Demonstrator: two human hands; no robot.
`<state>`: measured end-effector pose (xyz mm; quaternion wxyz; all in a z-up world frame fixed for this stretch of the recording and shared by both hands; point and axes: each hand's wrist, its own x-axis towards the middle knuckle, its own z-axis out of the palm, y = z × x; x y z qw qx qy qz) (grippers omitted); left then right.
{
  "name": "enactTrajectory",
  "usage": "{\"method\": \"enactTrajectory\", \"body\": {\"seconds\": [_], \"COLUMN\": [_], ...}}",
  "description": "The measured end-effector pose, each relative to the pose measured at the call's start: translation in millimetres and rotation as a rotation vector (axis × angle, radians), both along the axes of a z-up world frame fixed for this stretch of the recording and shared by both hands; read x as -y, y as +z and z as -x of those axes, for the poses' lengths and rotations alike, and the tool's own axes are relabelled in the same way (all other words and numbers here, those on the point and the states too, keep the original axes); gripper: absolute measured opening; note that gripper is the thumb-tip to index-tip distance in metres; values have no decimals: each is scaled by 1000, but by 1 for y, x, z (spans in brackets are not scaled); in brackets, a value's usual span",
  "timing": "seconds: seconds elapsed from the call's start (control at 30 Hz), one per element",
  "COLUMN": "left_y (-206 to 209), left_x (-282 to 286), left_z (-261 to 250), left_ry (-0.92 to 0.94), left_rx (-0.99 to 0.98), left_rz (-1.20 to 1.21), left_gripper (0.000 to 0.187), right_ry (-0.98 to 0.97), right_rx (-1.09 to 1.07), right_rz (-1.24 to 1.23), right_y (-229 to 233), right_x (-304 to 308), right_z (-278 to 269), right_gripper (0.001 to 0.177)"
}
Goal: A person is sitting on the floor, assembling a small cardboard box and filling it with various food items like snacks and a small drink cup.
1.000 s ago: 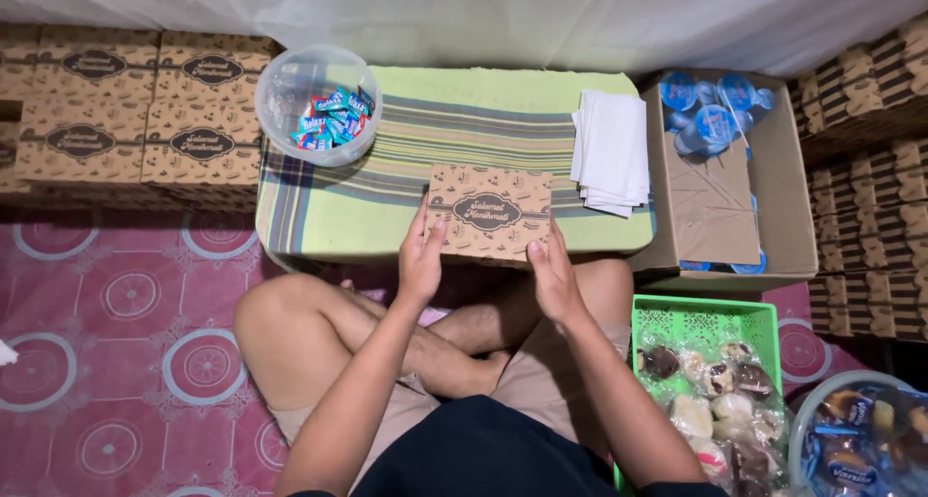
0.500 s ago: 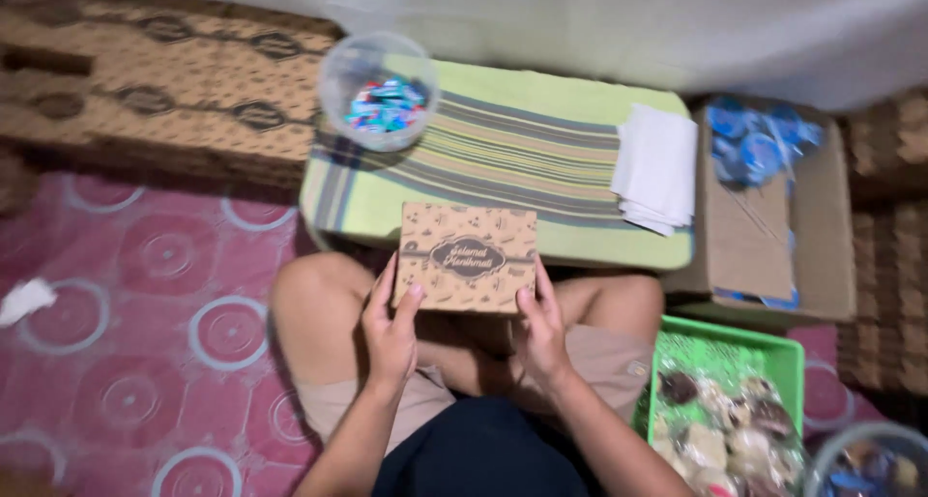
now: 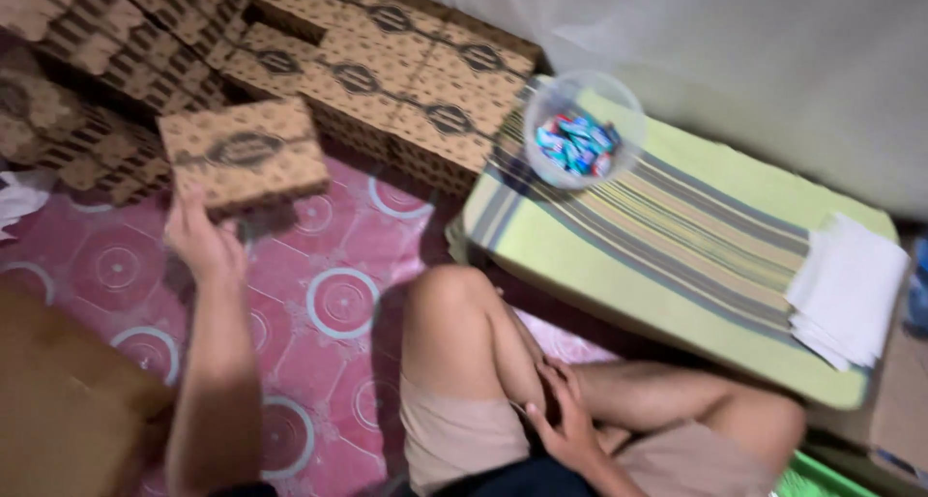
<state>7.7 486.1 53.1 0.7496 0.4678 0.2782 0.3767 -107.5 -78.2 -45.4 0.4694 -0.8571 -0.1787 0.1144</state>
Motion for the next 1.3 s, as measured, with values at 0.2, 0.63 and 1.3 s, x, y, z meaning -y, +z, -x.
{"method": "enactTrajectory", "body": {"seconds": [0.2, 0.63, 1.3], "left_y": [-8, -97, -101], "left_x": [-115, -167, 4], "left_z": [-72, -223, -283], "left_ry": [28, -151, 76], "left_rx": [-134, -141, 140], "left_rz": [-47, 203, 355], "left_gripper": [37, 72, 86], "right_ry": [-67, -182, -618], "right_rx": [-28, -70, -604], "right_rz": [-58, -51, -392], "right_y": [-26, -246, -375], "right_x": [-4, 97, 119], "right_z": [-19, 25, 39], "right_gripper": [56, 43, 35]}}
